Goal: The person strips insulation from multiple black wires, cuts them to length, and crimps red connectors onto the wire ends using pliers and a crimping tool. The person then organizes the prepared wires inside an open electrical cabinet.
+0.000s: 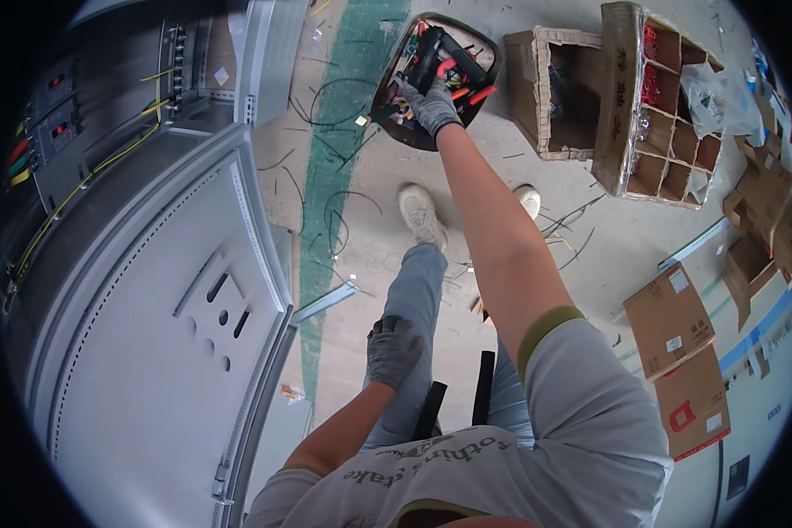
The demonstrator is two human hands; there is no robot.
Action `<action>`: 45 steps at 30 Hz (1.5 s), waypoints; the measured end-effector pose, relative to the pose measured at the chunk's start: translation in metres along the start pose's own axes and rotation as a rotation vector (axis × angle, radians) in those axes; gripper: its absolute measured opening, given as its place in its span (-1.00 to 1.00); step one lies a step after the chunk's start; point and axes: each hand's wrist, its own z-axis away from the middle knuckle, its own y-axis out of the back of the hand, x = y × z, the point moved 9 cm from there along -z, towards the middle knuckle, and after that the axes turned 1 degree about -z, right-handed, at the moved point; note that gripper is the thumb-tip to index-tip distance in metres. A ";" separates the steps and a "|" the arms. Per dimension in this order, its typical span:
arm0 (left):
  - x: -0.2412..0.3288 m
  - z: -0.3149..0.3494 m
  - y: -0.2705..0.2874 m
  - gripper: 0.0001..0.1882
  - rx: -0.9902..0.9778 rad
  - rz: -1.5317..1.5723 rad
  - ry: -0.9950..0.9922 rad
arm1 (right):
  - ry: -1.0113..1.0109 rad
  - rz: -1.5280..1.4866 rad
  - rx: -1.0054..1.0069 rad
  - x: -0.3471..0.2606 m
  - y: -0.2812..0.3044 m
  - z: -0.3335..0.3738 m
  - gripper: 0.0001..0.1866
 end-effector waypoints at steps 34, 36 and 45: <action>-0.005 -0.009 0.018 -0.62 0.011 0.088 -0.010 | 0.136 0.695 0.053 0.042 0.077 -0.036 -0.65; -0.004 -0.008 0.021 -0.62 -0.016 0.072 0.023 | -0.070 0.627 -0.098 0.026 0.069 -0.035 -0.69; -0.006 0.002 0.018 -0.62 0.025 0.084 0.042 | 0.420 1.091 -0.416 -0.021 0.102 0.061 -0.78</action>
